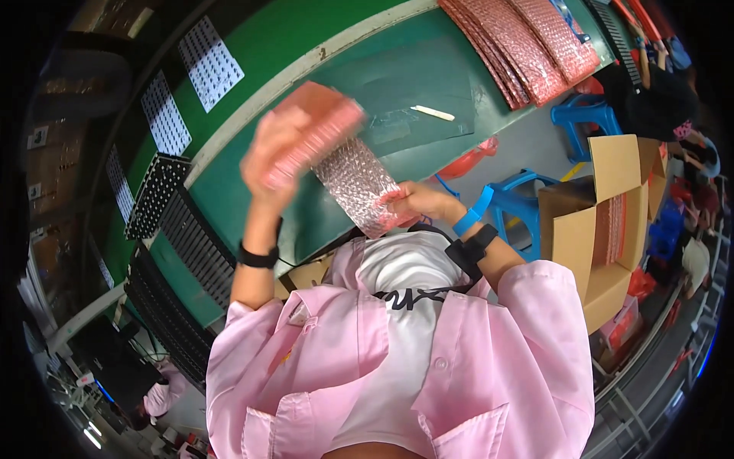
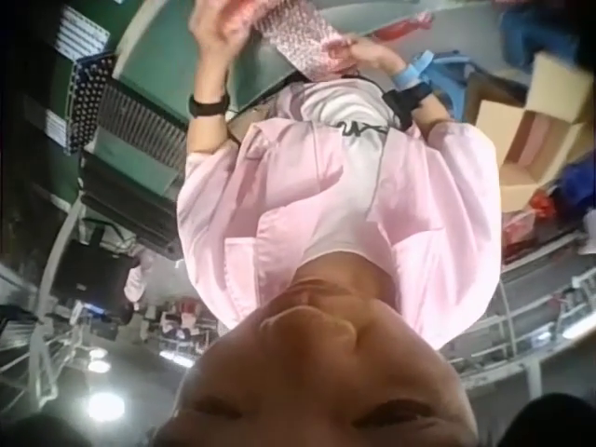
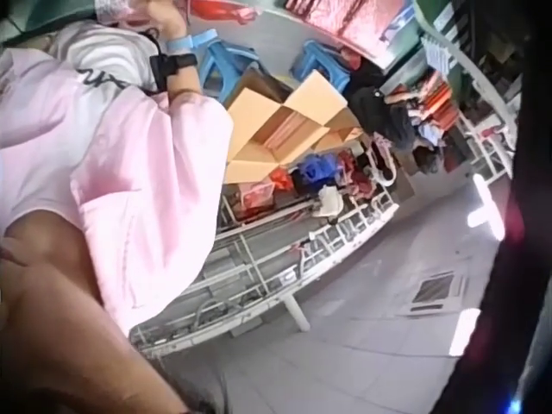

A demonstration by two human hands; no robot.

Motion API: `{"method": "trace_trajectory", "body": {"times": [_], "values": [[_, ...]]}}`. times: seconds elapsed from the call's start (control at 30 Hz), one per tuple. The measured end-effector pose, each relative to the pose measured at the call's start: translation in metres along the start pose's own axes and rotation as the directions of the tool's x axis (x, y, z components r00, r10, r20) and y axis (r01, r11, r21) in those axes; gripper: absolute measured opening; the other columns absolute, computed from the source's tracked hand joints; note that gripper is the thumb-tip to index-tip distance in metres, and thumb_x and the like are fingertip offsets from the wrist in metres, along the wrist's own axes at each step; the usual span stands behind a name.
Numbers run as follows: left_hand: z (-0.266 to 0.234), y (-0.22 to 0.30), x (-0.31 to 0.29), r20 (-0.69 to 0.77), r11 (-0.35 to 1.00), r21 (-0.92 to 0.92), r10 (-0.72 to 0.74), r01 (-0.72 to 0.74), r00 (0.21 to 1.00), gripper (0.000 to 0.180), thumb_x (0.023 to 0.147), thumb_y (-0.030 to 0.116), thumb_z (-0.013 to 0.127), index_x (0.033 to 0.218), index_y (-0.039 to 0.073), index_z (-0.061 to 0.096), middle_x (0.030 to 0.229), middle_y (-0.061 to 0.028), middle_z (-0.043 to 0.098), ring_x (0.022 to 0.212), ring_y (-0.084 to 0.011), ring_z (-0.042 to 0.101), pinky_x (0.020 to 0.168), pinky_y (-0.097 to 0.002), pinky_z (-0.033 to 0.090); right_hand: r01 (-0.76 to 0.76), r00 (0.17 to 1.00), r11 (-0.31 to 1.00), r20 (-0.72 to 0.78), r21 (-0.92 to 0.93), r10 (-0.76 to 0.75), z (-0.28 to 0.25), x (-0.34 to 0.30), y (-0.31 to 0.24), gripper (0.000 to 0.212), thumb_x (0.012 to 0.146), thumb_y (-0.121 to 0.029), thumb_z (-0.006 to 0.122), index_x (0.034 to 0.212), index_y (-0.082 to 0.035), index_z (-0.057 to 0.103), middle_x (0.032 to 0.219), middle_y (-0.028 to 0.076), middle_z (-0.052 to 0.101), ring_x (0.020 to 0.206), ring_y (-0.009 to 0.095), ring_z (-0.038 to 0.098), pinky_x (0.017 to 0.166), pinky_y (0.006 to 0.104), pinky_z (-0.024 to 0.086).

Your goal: The person wraps LED panels in bubble wrap, secures them with tape, and stacks them. They then move the stack to a shelf and retrieve a new stack of panels to continue the process.

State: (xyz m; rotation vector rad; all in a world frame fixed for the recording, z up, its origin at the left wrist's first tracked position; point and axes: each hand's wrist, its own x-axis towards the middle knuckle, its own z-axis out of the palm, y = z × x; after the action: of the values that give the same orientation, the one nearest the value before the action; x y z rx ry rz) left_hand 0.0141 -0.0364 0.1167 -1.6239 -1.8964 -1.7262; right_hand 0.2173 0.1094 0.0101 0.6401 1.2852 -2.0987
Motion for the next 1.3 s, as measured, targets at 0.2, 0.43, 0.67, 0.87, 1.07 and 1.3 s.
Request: {"method": "trace_trajectory", "body": {"times": [0.2,0.43,0.67,0.87,1.07,1.3], "values": [[0.06,0.029,-0.114,0.342,0.921,0.371,-0.251,0.115,0.906,0.028,0.068,-0.007,0.046,0.091,0.008,0.048,0.101,-0.002,0.057,0.106,-0.0262,0.045,0.092,-0.0498,0.021,0.137,0.989,0.962,0.019,0.236,-0.145,0.006,-0.014,0.034,0.026,0.075,-0.002,0.05,0.102,0.0,0.05,0.093,0.007,0.057,0.085,0.016,0.055,0.076,0.0276,0.044],[0.073,0.054,-0.143,0.224,0.732,0.627,-0.498,0.267,0.838,0.024,0.071,-0.002,0.045,0.094,0.006,0.047,0.109,-0.0033,0.052,0.108,-0.0253,0.042,0.091,-0.0486,0.023,0.17,0.975,0.876,0.053,0.452,-0.217,0.008,-0.019,0.041,0.032,0.075,0.001,0.048,0.106,0.002,0.044,0.1,0.01,0.054,0.089,0.02,0.054,0.079,0.031,0.044],[0.087,0.065,-0.198,-0.002,0.144,-0.198,-0.989,0.969,0.147,0.023,0.081,0.015,0.048,0.099,0.001,0.047,0.105,-0.012,0.051,0.1,-0.0187,0.047,0.086,-0.0383,0.033,0.188,0.982,0.839,-0.116,0.51,-0.15,0.015,-0.015,0.037,0.028,0.075,-0.007,0.053,0.1,0.003,0.047,0.094,0.01,0.056,0.084,0.019,0.056,0.075,0.031,0.045],[0.125,0.075,-0.179,0.136,-0.033,-0.901,-0.968,0.432,0.21,0.025,0.079,0.014,0.052,0.1,0.0,0.049,0.093,-0.006,0.055,0.084,-0.0162,0.054,0.072,-0.029,0.044,0.283,0.949,0.921,-0.214,0.267,-0.23,0.024,-0.014,0.034,0.025,0.074,-0.01,0.056,0.095,0.002,0.051,0.089,0.009,0.057,0.079,0.016,0.056,0.071,0.029,0.046],[0.098,0.079,-0.153,0.03,0.054,-0.897,-0.983,0.438,0.183,0.028,0.077,0.012,0.054,0.101,0.0,0.046,0.096,-0.0082,0.054,0.084,-0.0169,0.054,0.074,-0.0308,0.045,0.273,0.959,0.912,-0.165,0.305,-0.232,0.052,-0.024,0.008,0.022,0.074,-0.01,0.056,0.092,0.001,0.053,0.086,0.008,0.057,0.077,0.014,0.056,0.069,0.0273,0.045],[0.059,0.017,-0.141,0.125,0.02,-0.88,-0.954,0.475,0.271,0.025,0.078,0.011,0.053,0.099,0.0,0.047,0.093,-0.0089,0.055,0.083,-0.0192,0.055,0.072,-0.0316,0.046,0.287,0.95,0.929,-0.195,0.233,-0.245,0.054,0.029,-0.017,0.019,0.075,-0.013,0.056,0.088,0.001,0.055,0.081,0.007,0.058,0.072,0.013,0.056,0.065,0.0265,0.046]]}}
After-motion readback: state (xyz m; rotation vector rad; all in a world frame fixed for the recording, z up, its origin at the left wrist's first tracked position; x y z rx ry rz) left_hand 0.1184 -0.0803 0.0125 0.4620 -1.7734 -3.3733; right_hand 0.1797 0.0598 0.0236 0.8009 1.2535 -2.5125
